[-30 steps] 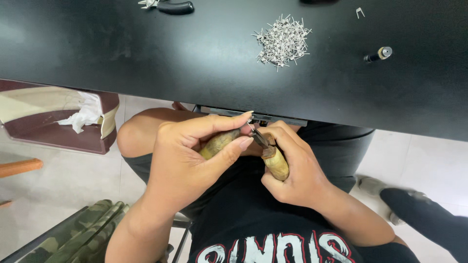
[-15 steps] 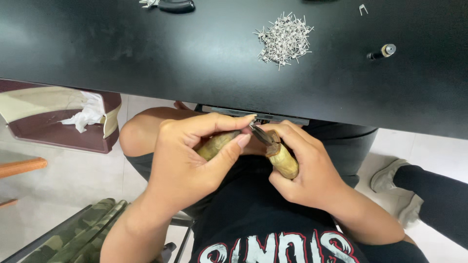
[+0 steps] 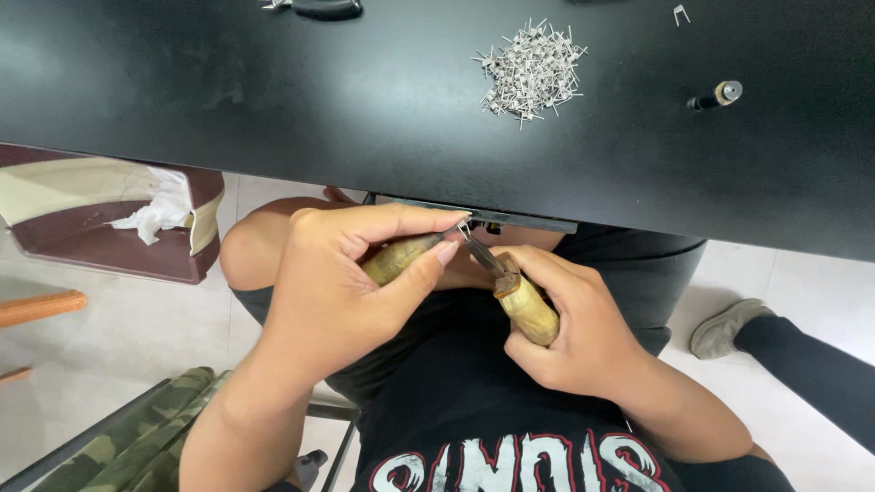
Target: The person repeatedly picks up small metal pins from a pile on a black table, bends each one using pliers, and places the bent pieces back on the table. The task is performed one at a time in a repetitive loop.
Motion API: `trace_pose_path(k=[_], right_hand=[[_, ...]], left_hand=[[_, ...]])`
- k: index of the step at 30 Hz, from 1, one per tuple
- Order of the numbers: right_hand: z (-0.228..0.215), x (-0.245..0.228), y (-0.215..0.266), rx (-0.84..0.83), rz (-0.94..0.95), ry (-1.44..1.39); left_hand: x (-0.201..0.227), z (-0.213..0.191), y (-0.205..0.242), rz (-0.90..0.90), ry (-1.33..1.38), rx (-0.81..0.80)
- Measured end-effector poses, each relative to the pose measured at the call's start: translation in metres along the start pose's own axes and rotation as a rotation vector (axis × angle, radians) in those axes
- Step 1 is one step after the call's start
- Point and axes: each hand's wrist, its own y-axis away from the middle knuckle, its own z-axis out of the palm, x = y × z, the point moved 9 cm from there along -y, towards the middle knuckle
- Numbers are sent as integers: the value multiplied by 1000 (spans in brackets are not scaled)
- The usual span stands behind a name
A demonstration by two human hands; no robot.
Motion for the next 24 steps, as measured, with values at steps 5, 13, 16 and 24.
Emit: trace_pose_path(k=[5, 13, 16, 24], right_hand=[[4, 3, -1, -64, 20, -149], [7, 12, -6, -173, 3, -302], [-2, 4, -7, -25, -205, -49], [16, 23, -10, -262, -56, -317]], left_hand=[[2, 0, 2, 149, -141, 22], [26, 7, 15, 465, -243, 17], [-21, 15, 8, -158, 330, -172], [5, 6, 15, 200, -146, -31]])
